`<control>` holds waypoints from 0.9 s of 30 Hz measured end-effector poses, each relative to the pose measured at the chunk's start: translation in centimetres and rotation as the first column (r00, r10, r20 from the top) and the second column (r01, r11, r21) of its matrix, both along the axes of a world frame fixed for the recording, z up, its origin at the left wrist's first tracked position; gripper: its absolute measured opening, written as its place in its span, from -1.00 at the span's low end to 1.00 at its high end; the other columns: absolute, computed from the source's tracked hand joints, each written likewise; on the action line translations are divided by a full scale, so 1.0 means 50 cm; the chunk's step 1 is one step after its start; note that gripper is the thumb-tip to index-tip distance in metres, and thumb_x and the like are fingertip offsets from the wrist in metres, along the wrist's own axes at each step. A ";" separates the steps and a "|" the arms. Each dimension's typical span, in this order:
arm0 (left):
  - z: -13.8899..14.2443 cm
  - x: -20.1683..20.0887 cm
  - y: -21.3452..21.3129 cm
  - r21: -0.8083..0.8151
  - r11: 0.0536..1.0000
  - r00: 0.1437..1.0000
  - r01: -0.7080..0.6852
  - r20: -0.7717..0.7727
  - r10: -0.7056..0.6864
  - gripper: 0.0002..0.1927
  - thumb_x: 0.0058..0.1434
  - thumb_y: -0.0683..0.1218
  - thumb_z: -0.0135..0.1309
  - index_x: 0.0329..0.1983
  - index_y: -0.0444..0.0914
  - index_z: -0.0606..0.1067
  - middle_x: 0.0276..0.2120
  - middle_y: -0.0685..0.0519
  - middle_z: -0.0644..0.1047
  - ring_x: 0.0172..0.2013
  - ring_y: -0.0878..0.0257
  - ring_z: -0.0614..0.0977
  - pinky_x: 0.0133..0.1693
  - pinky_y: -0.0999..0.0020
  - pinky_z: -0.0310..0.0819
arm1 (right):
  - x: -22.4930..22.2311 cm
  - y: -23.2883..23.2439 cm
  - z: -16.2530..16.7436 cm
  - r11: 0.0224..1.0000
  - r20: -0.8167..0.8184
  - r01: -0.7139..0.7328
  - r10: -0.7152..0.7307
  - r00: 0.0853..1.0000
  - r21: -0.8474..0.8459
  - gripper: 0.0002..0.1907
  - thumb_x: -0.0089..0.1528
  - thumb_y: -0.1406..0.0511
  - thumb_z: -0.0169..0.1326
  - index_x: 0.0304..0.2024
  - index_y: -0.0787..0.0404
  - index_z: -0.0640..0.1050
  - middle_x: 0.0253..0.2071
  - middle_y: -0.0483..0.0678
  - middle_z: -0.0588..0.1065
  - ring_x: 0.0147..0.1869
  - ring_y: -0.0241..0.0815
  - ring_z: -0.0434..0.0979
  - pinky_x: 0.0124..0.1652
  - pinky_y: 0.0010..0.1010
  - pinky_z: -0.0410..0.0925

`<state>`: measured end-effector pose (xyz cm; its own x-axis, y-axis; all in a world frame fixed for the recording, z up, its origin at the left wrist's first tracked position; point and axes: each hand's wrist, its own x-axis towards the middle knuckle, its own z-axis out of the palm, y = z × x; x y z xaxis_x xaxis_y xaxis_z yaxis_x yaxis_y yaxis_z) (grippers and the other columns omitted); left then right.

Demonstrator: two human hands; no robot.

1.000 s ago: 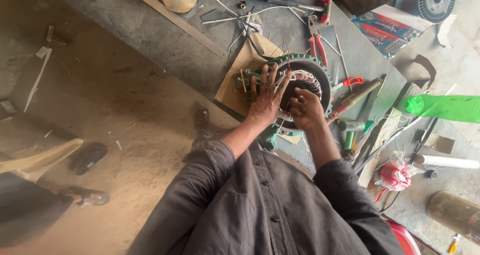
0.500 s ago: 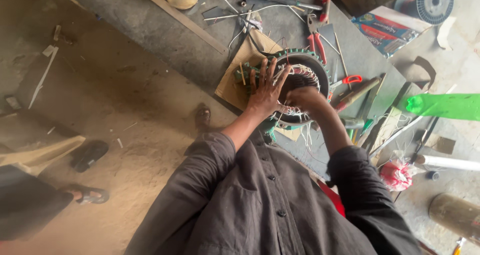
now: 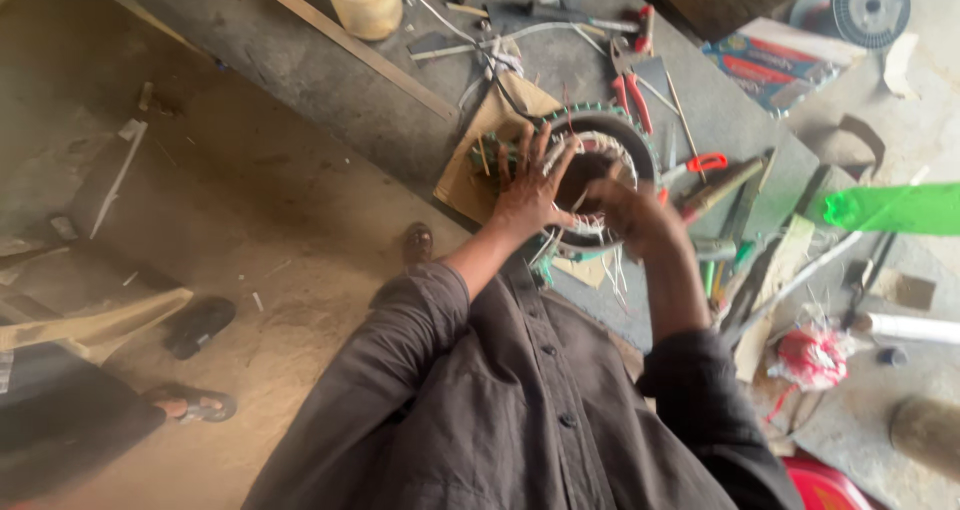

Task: The person is repairing a motor stator by hand. They use a green-handled hammer to tap and adjust the white wire windings inside the stator slots, repeatedly tapping and repositioning the wires.

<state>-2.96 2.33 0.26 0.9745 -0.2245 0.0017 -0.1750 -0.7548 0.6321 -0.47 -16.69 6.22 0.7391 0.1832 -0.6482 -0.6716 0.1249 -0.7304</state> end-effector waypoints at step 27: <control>-0.037 -0.021 -0.015 0.025 0.974 0.965 0.224 0.132 -0.225 -0.73 0.10 0.18 0.23 -0.28 -0.04 0.61 -0.11 0.24 0.57 0.33 0.23 0.32 0.35 -0.45 -0.18 | -0.363 -0.089 -0.054 0.887 -0.026 0.182 -0.213 0.977 -0.425 -0.58 0.26 0.14 0.04 0.03 0.30 0.50 -0.17 0.05 0.61 -0.28 -0.20 0.64 -0.25 -0.41 0.44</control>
<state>-4.01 1.58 -1.60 0.8901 -0.4383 0.1248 -0.4229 -0.6924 0.5846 -18.60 -21.14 3.49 0.6817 -0.2607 -0.6837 -0.7160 -0.0456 -0.6966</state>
